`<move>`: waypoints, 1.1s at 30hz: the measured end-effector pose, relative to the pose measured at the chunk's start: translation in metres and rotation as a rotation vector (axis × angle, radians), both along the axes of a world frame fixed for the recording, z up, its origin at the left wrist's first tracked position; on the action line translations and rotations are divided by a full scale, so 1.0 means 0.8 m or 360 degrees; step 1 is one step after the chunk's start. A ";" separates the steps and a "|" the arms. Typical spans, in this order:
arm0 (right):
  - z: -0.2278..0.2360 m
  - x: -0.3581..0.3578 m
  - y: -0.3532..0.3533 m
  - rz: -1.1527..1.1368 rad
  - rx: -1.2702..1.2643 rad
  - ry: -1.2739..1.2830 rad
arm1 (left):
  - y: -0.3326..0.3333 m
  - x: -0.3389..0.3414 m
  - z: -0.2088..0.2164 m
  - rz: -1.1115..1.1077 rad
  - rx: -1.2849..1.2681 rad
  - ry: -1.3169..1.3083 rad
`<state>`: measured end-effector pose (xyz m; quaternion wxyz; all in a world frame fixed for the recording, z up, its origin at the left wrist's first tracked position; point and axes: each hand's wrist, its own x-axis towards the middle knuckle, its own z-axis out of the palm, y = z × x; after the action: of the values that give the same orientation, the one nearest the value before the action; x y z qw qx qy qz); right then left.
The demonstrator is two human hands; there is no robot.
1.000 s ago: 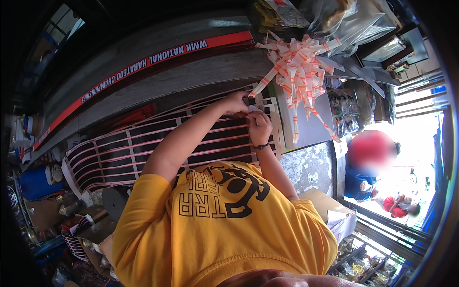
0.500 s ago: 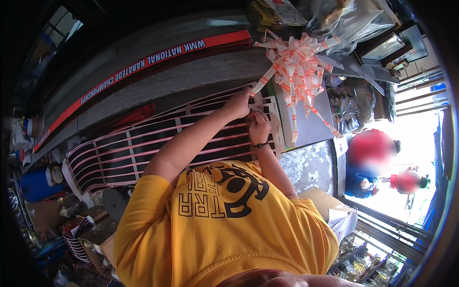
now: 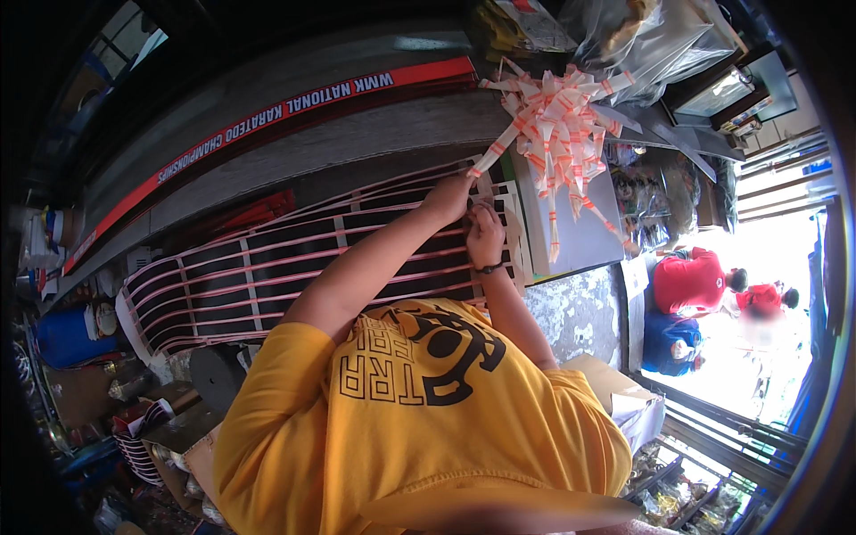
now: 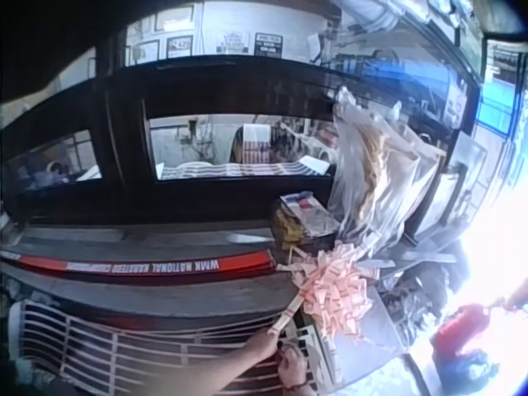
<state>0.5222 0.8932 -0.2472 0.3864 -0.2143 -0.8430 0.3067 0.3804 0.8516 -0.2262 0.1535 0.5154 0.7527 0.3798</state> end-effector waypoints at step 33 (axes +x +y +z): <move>0.000 0.011 -0.002 0.0088 -0.0136 0.0000 | -0.125 0.075 -0.025 0.0108 -0.0338 0.0785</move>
<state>0.5310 0.8913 -0.2472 0.3684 -0.2071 -0.8348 0.3529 0.4403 0.7512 -0.2461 0.0060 0.5478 0.8198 0.1666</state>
